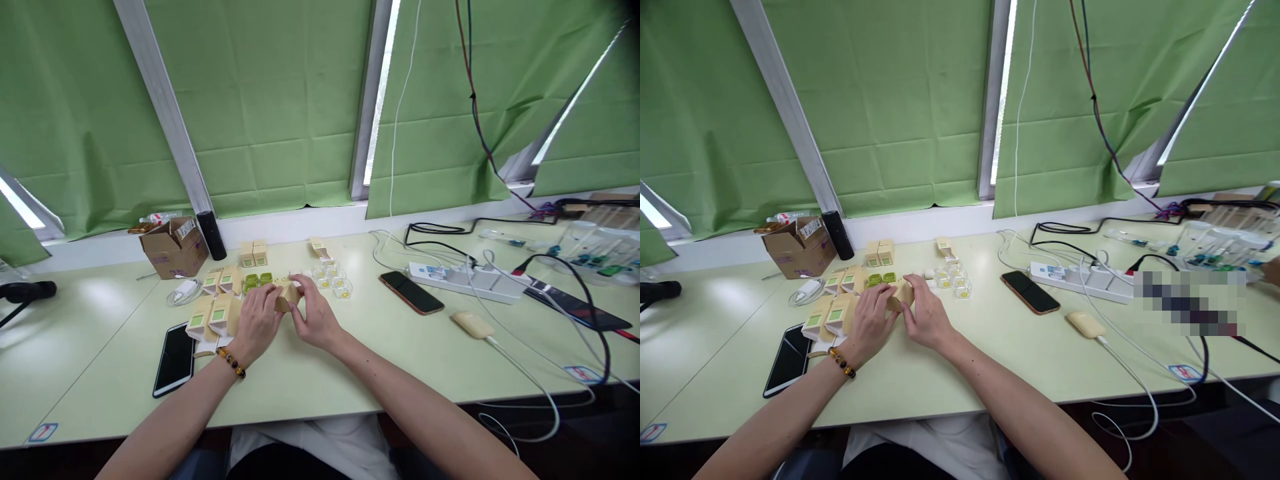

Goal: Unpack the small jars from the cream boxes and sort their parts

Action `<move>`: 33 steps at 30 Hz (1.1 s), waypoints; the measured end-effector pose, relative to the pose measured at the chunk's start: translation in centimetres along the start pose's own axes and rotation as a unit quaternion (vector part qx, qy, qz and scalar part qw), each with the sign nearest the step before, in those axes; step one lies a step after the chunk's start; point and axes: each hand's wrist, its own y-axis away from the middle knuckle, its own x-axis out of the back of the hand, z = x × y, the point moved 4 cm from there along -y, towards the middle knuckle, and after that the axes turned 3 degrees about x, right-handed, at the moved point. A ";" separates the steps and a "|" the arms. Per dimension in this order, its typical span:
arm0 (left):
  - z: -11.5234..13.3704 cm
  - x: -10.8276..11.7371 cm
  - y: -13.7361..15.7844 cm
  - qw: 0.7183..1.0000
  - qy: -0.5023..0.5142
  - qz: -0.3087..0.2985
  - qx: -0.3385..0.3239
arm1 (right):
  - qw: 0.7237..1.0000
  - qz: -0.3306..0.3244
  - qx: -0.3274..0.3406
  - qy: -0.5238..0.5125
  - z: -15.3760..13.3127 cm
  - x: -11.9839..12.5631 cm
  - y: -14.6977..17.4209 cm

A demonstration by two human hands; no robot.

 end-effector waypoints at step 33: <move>-0.1 -0.3 -0.1 0.979 0.170 -0.071 0.082 | 0.978 0.180 -0.023 0.107 2.6 3.1 -0.8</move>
